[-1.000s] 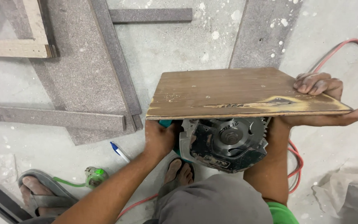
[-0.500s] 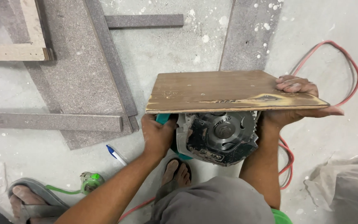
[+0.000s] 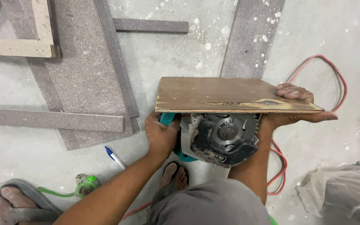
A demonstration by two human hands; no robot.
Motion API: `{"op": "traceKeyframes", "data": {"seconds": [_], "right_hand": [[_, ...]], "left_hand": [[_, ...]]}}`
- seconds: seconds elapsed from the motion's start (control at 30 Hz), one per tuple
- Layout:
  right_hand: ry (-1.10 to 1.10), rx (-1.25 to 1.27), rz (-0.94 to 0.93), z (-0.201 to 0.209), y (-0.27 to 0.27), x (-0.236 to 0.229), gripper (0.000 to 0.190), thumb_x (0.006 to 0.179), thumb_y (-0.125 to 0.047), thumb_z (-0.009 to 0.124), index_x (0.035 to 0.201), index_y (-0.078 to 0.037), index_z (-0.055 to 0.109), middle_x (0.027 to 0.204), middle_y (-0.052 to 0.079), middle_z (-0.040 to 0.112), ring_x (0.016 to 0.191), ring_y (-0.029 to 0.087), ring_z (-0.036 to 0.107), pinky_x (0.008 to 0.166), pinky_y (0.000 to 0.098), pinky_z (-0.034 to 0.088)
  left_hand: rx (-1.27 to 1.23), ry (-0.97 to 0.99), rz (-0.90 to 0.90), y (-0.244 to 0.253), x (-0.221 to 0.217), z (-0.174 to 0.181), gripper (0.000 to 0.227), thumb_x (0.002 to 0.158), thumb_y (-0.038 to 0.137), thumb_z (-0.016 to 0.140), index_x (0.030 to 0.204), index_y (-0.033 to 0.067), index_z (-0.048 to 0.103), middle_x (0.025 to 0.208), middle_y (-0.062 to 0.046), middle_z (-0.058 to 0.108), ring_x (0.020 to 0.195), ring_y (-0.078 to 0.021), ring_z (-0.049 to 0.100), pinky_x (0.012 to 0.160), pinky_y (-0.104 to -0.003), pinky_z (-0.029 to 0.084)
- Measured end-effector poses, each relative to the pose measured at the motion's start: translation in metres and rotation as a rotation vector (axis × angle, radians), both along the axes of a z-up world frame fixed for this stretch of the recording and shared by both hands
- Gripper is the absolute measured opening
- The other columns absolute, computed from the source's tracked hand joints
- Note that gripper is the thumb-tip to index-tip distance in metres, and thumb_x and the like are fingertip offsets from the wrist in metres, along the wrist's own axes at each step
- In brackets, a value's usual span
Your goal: Measuring and cutting tile pieces using a circular saw and measuring tape.
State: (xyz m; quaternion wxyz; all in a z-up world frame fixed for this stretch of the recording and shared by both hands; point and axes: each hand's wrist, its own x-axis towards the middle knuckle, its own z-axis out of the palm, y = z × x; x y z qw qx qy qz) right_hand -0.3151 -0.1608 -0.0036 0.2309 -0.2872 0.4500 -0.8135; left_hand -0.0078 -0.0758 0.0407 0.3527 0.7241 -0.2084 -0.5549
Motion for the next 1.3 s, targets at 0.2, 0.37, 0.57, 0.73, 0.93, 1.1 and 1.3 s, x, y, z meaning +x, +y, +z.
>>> {"op": "traceKeyframes", "data": {"seconds": [0.2, 0.37, 0.57, 0.73, 0.93, 1.1, 1.3], "right_hand": [[-0.074, 0.036, -0.099, 0.002, 0.000, 0.005, 0.085, 0.085, -0.081, 0.013, 0.057, -0.011, 0.053, 0.046, 0.011, 0.050, 0.038, 0.028, 0.055, 0.046, 0.0390, 0.055], [0.182, 0.054, -0.019, -0.009, 0.013, 0.002, 0.085, 0.092, -0.081, 0.014, 0.090, -0.009, 0.058, 0.066, 0.009, 0.059, 0.059, 0.023, 0.066, 0.076, 0.0439, 0.064], [-0.266, 0.471, 0.487, 0.003, 0.082, 0.022, 0.113, 0.090, -0.084, 0.023, 0.165, 0.000, 0.035, 0.167, 0.020, 0.039, 0.153, 0.027, 0.042, 0.134, 0.0419, 0.031], [-0.474, 0.679, 0.496, 0.002, 0.105, 0.049, 0.102, 0.089, -0.081, 0.029, 0.160, -0.008, 0.035, 0.163, 0.014, 0.042, 0.145, 0.026, 0.047, 0.125, 0.0418, 0.040], [-0.675, 0.414, 0.678, 0.000, 0.101, 0.053, 0.107, 0.095, -0.083, 0.026, 0.163, -0.001, 0.039, 0.164, 0.020, 0.043, 0.146, 0.034, 0.048, 0.128, 0.0497, 0.044], [-0.673, 0.440, 0.677, 0.006, 0.109, 0.049, 0.114, 0.085, -0.084, 0.024, 0.163, -0.001, 0.036, 0.167, 0.023, 0.044, 0.150, 0.040, 0.053, 0.131, 0.0542, 0.043], [-1.210, 0.533, 0.563, -0.016, 0.185, 0.095, 0.128, 0.089, -0.097, 0.035, 0.156, 0.012, 0.034, 0.145, 0.026, 0.063, 0.107, 0.029, 0.063, 0.079, 0.0359, 0.053]], "left_hand": [[-0.110, -0.026, -0.020, 0.002, 0.000, -0.005, 0.011, 0.079, -0.001, 0.073, 0.089, -0.0047, 0.071, 0.074, -0.010, 0.075, 0.060, -0.0139, 0.067, 0.057, -0.029, 0.054], [0.017, -0.015, -0.040, -0.003, 0.000, 0.003, 0.009, 0.079, 0.000, 0.071, 0.087, -0.0050, 0.072, 0.070, -0.011, 0.074, 0.056, -0.0163, 0.068, 0.054, -0.031, 0.054], [0.047, -0.004, -0.036, -0.012, 0.002, 0.020, 0.010, 0.080, 0.003, 0.072, 0.086, -0.0045, 0.071, 0.066, -0.013, 0.071, 0.053, -0.0196, 0.067, 0.053, -0.034, 0.053], [-0.051, -0.118, -0.054, 0.001, 0.003, 0.003, 0.014, 0.076, 0.003, 0.070, 0.088, -0.0040, 0.072, 0.068, -0.013, 0.073, 0.058, -0.0219, 0.069, 0.059, -0.036, 0.056], [-0.329, -0.306, -0.046, 0.009, -0.002, -0.015, 0.031, 0.074, 0.004, 0.069, 0.104, -0.0043, 0.072, 0.077, -0.018, 0.073, 0.067, -0.0274, 0.070, 0.068, -0.039, 0.058], [-0.067, 0.102, 0.120, 0.006, -0.013, 0.029, 0.028, 0.078, 0.006, 0.068, 0.104, 0.0002, 0.072, 0.076, -0.015, 0.074, 0.066, -0.0275, 0.074, 0.062, -0.040, 0.060], [-0.335, -0.045, 0.211, 0.017, -0.054, 0.047, 0.033, 0.078, 0.010, 0.077, 0.108, 0.0002, 0.068, 0.090, -0.016, 0.077, 0.082, -0.0259, 0.076, 0.076, -0.039, 0.060]]}}
